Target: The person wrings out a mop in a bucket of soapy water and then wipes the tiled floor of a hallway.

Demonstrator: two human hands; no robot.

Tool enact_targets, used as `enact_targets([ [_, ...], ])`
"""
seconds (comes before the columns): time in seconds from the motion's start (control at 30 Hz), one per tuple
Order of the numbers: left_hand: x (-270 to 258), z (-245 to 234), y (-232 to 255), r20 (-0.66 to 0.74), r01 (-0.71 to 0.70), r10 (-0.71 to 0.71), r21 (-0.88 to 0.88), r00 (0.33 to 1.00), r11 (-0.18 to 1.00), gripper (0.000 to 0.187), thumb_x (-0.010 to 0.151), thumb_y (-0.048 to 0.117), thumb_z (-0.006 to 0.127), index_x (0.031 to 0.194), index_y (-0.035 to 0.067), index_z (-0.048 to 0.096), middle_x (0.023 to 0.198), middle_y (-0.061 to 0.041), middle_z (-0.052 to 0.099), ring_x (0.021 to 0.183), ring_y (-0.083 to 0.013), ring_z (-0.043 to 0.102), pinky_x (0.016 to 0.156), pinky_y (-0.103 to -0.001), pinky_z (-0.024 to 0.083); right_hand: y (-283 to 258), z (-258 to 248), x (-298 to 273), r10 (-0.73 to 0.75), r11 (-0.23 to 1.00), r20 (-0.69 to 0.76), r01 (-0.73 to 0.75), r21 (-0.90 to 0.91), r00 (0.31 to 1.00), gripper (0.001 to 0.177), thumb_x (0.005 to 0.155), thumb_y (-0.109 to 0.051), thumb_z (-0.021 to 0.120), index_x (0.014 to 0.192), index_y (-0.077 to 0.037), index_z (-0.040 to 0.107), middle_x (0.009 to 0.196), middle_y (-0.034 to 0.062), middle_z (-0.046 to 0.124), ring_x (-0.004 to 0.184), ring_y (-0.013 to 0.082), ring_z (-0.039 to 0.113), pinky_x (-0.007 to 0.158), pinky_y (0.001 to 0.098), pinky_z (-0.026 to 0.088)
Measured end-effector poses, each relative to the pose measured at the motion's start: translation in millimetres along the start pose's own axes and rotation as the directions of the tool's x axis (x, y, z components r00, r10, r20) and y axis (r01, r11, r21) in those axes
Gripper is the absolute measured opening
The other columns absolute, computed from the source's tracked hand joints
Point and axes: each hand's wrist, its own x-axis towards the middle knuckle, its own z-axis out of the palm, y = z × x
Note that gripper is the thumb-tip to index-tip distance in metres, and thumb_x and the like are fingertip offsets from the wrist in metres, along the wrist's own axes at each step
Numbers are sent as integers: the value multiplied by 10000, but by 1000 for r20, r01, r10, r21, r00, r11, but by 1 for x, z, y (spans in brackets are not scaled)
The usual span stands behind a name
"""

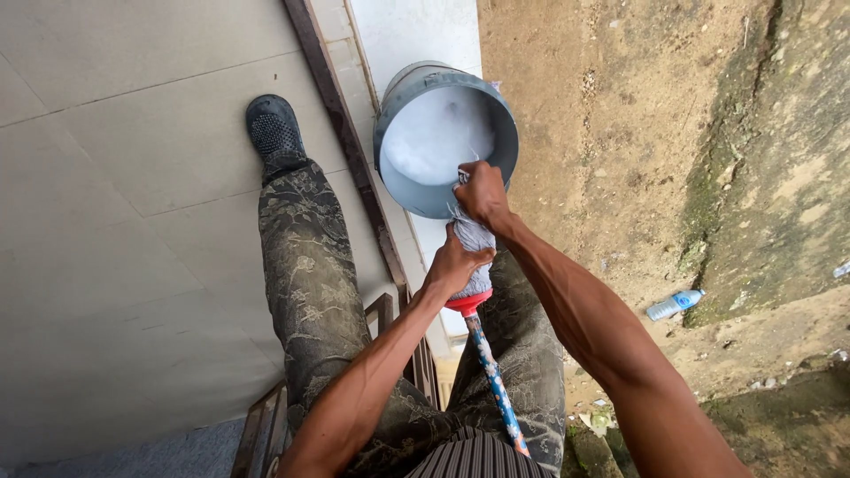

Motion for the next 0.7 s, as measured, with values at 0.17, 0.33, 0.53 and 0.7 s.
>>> enact_targets([
  [0.17, -14, -3, 22, 8, 57, -60, 206, 998, 977, 1221, 873, 254, 721, 1597, 9, -231, 1075, -210, 772, 840, -299, 784, 642, -322, 629, 16, 9, 10, 51, 998, -22, -52, -40, 998, 442, 765, -43, 722, 1181, 103, 690, 1005, 368, 694, 933, 420, 739, 901, 428, 581],
  [0.33, -13, -8, 26, 43, -202, 199, 88, 979, 975, 1240, 825, 410, 776, 1638, 126, -115, 1650, -300, 164, 1351, -456, 467, 1090, -480, 455, 29, 4, 22, 149, 984, 67, -141, -112, 987, 471, 945, -335, 732, 931, 133, 680, 914, 346, 694, 905, 445, 707, 822, 484, 559],
  [0.53, -20, -17, 30, 146, -270, 295, -167, 944, 948, 1199, 760, 520, 702, 1672, 86, 55, 1743, -246, 59, 1621, -393, 35, 1287, -493, 63, 33, -19, 5, 166, 670, 285, -320, 670, 944, 328, 1082, -270, 440, 1033, -34, 662, 877, 250, 627, 772, 352, 652, 641, 403, 588],
  [0.7, -19, -25, 41, 174, -318, 405, -381, 898, 868, 1037, 881, 373, 705, 1719, 81, 169, 1722, -258, 296, 1593, -409, 292, 1292, -571, 224, 10, -39, -19, -93, 382, 51, -12, 924, 994, 175, 1008, -141, 505, 1140, -28, 515, 1344, 285, 586, 1138, 383, 705, 779, 450, 683],
])
